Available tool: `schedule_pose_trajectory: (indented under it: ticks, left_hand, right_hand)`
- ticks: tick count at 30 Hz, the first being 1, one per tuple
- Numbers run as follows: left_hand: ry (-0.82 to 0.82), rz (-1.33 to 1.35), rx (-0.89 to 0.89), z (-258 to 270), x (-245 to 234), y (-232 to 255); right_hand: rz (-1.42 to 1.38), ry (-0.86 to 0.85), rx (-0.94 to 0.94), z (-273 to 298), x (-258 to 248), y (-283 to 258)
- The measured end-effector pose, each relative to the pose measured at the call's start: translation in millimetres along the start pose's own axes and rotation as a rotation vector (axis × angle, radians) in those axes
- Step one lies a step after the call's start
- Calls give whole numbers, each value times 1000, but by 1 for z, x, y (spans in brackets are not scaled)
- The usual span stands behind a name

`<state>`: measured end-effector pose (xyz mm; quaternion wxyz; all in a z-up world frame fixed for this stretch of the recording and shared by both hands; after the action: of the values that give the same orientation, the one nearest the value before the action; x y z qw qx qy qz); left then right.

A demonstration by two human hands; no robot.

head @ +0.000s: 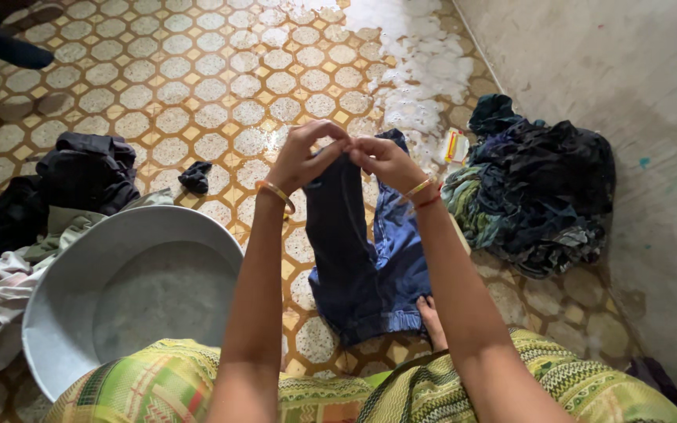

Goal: The person washes blue trousers by hand on a tiled floor, using a bar of soap and a scrubbing brush, then rinses them in a metal bowl of water.

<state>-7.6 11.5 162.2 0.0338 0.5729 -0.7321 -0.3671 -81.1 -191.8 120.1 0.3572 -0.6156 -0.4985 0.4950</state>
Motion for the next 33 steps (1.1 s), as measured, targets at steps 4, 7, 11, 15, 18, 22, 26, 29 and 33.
schedule_pose_trajectory:
  ticks: [4, 7, 11, 15, 18, 22, 26, 29, 33]
  left_hand:
    - [-238, 201, -381, 1, 5, -4]
    - [-393, 73, -522, 8, 11, -6]
    - [-505, 62, -345, 3, 11, 23]
    - [-206, -14, 33, -14, -4, 53]
    - [-64, -86, 86, -16, -4, 58]
    - [-57, -110, -187, -12, -2, 46]
    - [-318, -417, -268, -10, -6, 23]
    - [-305, -557, -172, -8, -10, 12]
    - [-97, -692, -50, -9, -27, 10]
  right_hand:
    - [-160, -55, -58, 6, 3, -13]
    - [-216, -50, -34, 7, -2, -14]
    - [-273, -33, -102, 8, -12, -27]
    - [-280, -4, 4, 8, -8, -62]
    - [-54, -42, -77, 2, -4, -83]
    - [545, 1, -186, -6, -16, -83]
    - [679, 29, -362, 0, -20, -70]
    - [525, 142, -372, 1, -22, -51]
    - [480, 110, -241, -4, -28, -28]
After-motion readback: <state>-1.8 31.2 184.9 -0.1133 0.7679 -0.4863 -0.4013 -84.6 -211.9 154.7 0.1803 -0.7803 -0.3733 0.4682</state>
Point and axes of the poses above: each hand's wrist, its own z-axis away from the middle knuckle, its own x-axis out of the palm, y = z × x, the point moved 3 cm from there along -z, towards the middle knuckle, and after that the axes turned 4 degrees about y, right-handed, at the moved point
